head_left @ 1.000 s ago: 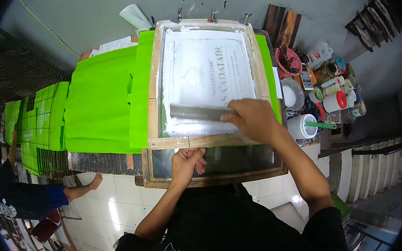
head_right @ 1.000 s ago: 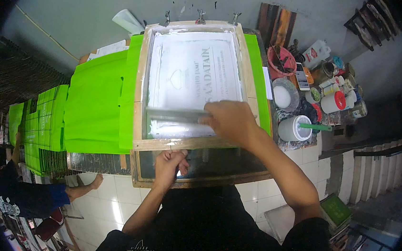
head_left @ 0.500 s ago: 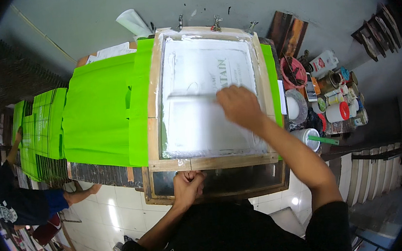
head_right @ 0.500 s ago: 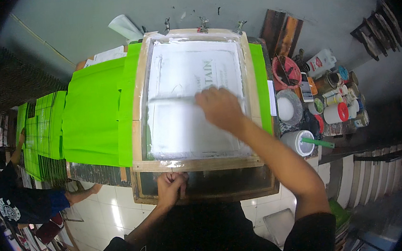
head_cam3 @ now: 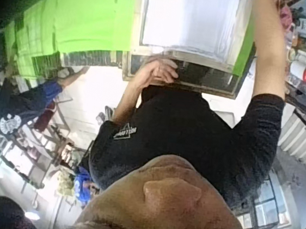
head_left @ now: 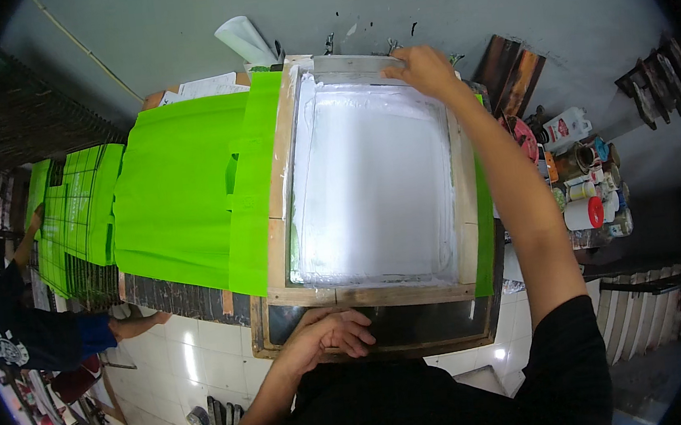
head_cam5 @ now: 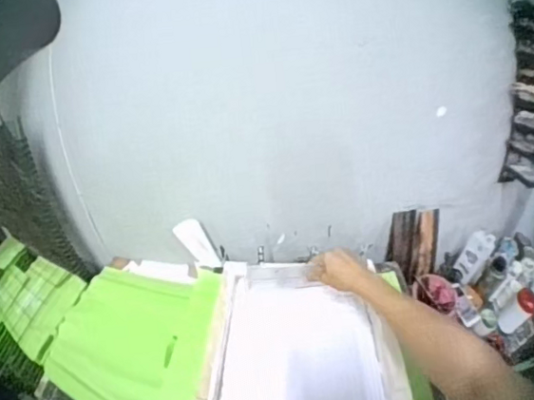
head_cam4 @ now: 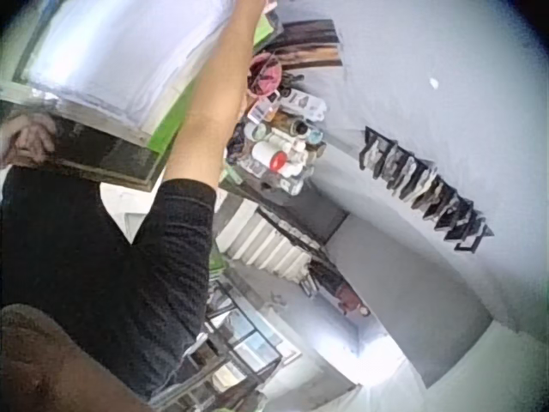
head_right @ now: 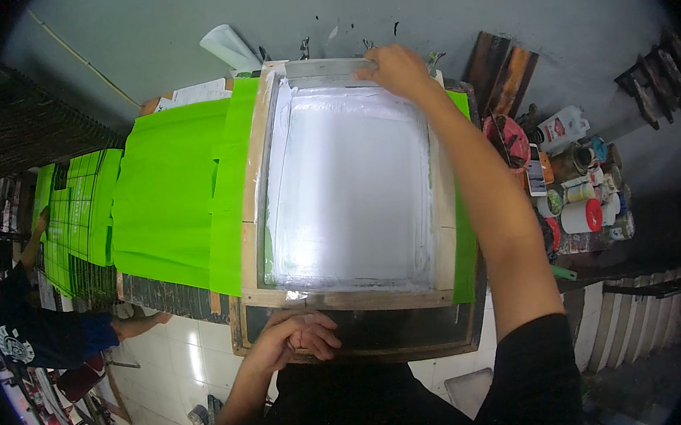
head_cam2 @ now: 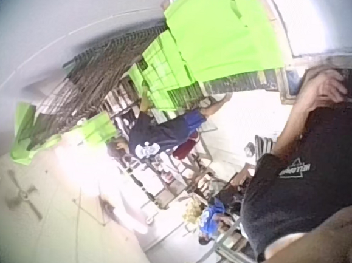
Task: The person performs screen printing on green bags by placing a bag on the printing station, lowering the mesh screen, applying white ink across the screen using a squeegee, and lifting the screen to reveal the printed design.
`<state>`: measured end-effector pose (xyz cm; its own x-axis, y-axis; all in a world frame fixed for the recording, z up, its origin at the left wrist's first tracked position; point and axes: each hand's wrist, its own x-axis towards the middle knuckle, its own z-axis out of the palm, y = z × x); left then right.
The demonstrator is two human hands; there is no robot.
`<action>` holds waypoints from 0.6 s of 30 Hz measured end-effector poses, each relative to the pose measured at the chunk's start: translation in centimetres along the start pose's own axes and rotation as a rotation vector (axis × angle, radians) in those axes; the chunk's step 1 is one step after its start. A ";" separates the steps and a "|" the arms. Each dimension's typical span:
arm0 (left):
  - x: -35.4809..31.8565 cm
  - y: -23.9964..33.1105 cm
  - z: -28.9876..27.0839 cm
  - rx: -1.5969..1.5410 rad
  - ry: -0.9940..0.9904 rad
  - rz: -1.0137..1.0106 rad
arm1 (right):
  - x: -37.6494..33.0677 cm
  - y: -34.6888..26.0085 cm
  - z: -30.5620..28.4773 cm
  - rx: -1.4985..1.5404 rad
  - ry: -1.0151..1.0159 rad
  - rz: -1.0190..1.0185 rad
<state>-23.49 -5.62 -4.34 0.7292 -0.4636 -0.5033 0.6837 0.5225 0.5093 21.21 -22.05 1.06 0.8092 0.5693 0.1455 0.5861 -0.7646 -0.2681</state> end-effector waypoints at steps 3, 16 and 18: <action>2.0 5.6 0.7 0.398 0.061 0.258 | -1.4 -2.8 2.0 -0.218 0.065 0.098; 16.3 26.0 -1.1 1.597 0.710 0.718 | -7.7 -4.3 3.3 -0.210 0.113 0.047; 15.6 24.7 -1.4 1.603 0.688 0.743 | -9.2 -5.2 2.8 -0.211 0.091 0.047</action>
<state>4.78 1.10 -0.61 0.9880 0.0499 0.1463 -0.0483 -0.7990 0.5993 10.55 -22.47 -1.56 0.8308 0.5091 0.2249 0.5355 -0.8414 -0.0734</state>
